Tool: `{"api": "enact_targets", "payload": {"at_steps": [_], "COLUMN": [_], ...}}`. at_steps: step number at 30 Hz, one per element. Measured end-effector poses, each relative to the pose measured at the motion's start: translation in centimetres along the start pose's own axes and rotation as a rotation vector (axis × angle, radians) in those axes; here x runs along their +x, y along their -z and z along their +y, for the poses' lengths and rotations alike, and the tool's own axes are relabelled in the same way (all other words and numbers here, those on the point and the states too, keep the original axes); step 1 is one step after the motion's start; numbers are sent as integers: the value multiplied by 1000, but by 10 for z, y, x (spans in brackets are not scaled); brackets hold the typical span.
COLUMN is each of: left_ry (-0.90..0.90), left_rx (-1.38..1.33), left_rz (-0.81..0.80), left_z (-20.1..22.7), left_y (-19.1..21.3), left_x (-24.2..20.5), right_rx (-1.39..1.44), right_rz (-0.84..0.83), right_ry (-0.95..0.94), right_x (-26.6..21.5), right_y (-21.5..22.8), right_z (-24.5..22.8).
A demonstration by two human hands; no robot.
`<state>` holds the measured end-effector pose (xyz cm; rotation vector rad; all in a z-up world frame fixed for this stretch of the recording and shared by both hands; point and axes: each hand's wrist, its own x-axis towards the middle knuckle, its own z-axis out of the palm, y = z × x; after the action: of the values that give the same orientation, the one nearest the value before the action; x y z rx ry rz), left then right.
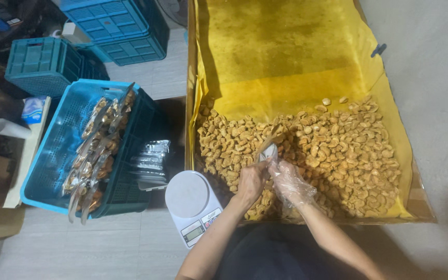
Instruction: The person scoops snack pieces from a large yellow-lined bin into clear plastic bags, weighs each bag on a digital scale, and places the filled bags into a blue crate. The process is repeated continuously throughout the clip.
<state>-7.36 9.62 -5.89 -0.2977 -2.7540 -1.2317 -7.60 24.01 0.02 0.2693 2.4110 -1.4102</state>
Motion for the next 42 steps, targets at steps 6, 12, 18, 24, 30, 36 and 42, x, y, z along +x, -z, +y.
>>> {"api": "enact_targets", "payload": {"at_steps": [6,12,18,24,30,36,42], "left_ry": [32,28,126,298,425,445,515], "left_rx": [99,310,286,-476,-731,-729,-794], "left_rz": [-204,-116,-22,-257,-174,-41,54], "left_z": [25,42,34,40,-45,-78,-73], "left_y": [10,19,18,47,101,69,64], "left_x": [4,12,11,22,37,30,39], "right_rx": [98,-49,-110,-183,361,589,657], "right_rz": [-35,76,38,-5,-212,-65,-22], "right_ry": [-156,-49,44,335,-39,-137,-198], "right_x": [7,18,0,-10,-15,-19,-22], "right_y": [1,13,15,15,71,101,105], "right_z": [2,-18,-31,-24,-16,-16,-9]}}
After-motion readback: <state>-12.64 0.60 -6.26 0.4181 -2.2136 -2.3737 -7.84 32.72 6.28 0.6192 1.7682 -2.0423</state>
